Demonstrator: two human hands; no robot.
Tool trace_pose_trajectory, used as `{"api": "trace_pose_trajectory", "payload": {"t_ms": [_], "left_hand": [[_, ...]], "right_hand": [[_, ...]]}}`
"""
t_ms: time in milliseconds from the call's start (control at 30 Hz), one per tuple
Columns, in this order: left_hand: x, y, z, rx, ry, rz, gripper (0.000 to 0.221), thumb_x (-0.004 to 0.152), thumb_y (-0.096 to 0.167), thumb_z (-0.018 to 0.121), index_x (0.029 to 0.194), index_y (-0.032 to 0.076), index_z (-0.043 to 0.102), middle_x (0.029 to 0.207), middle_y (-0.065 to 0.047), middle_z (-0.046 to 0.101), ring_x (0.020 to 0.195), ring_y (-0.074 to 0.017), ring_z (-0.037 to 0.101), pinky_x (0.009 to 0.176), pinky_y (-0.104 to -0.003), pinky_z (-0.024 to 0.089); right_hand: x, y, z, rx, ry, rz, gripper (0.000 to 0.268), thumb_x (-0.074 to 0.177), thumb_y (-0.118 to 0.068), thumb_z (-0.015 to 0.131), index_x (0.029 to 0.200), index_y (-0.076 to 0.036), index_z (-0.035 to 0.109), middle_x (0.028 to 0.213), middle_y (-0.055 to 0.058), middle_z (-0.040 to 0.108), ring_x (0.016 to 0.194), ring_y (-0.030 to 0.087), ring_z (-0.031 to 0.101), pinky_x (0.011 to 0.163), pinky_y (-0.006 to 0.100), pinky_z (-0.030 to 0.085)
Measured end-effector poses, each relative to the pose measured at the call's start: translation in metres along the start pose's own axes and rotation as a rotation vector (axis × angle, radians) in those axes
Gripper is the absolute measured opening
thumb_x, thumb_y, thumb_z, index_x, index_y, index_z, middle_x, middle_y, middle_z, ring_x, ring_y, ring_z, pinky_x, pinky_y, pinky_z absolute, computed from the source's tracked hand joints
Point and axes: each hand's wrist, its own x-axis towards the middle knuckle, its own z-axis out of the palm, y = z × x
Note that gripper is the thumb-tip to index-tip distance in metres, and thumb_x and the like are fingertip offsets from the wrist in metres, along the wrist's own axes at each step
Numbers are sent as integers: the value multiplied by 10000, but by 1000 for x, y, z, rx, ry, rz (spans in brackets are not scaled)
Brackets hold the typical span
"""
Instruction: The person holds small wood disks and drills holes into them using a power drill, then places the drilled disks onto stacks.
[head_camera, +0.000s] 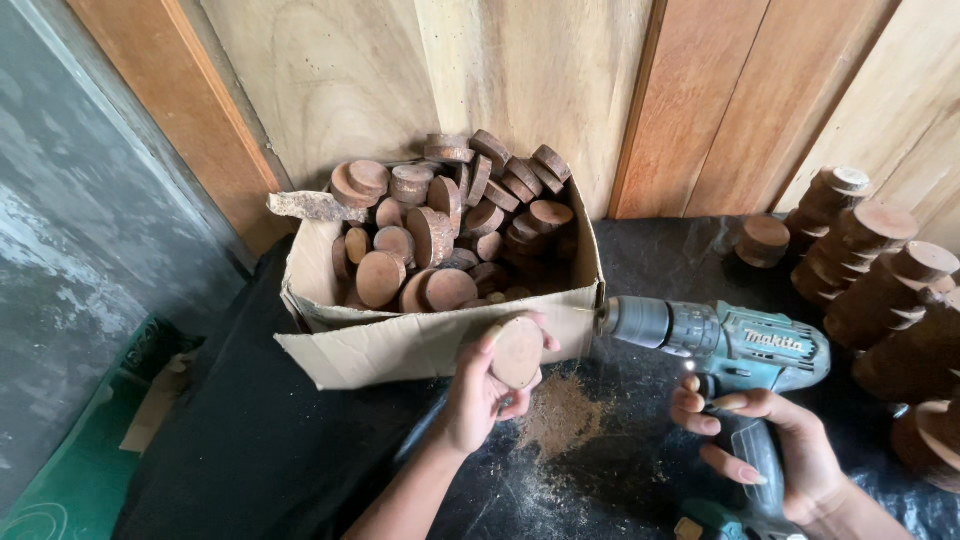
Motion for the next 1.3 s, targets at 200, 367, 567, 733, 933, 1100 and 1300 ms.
{"api": "trace_pose_trajectory", "payload": {"t_ms": [200,367,567,733,933,1100,1300], "left_hand": [[-2,-8,-5,-358,-42,-175,769,989,632,355,1370,-6,552,1158,-177,653,652,-104,516,417,-193,297],[0,-11,-7,-239,-31,-85,730,1004,663,339,1254,24,591,1056,-113,665,591,-77,462,409,-197,278],[4,-14,-4,146,160,228,375,1034,449,569,956,110,707,839,-55,716,466,-40,463,341,-162,284],[1,-26,-7,394,244,300,238,1040,256,612,907,90,717,761,2,665,539,-47,512,397,-160,367],[-7,8,20,1047,191,630,429,926,306,745,1180,21,550,1005,-130,648,856,-212,667,810,-317,607],[-11,3,12,1442,128,601,797,917,727,463,1240,8,584,1135,-162,610,878,-270,703,552,-350,610],[-11,-3,14,1625,82,695,741,840,520,872,1299,18,578,1172,-131,613,876,-225,631,603,-340,600]], "right_hand": [[3,-7,-1,6,47,10,367,856,-54,498,1203,62,479,963,137,466,783,145,451,328,172,399],[7,-3,1,-45,115,63,334,860,-64,490,1162,78,493,971,148,482,748,141,444,336,180,428],[12,0,-7,-158,289,260,303,857,-124,501,1052,105,530,856,162,455,418,161,375,314,215,303],[17,3,-13,-126,334,386,290,876,-162,494,1037,76,533,807,140,430,372,160,381,323,210,299],[20,4,-18,-126,355,418,314,874,-187,502,1056,63,553,797,122,441,378,152,403,329,200,299],[22,4,-18,-156,406,373,378,872,-169,506,1094,131,567,828,162,479,441,141,400,329,198,352],[24,3,-22,-135,341,421,317,896,-184,491,1111,43,545,825,119,481,426,139,404,343,197,331]]}}
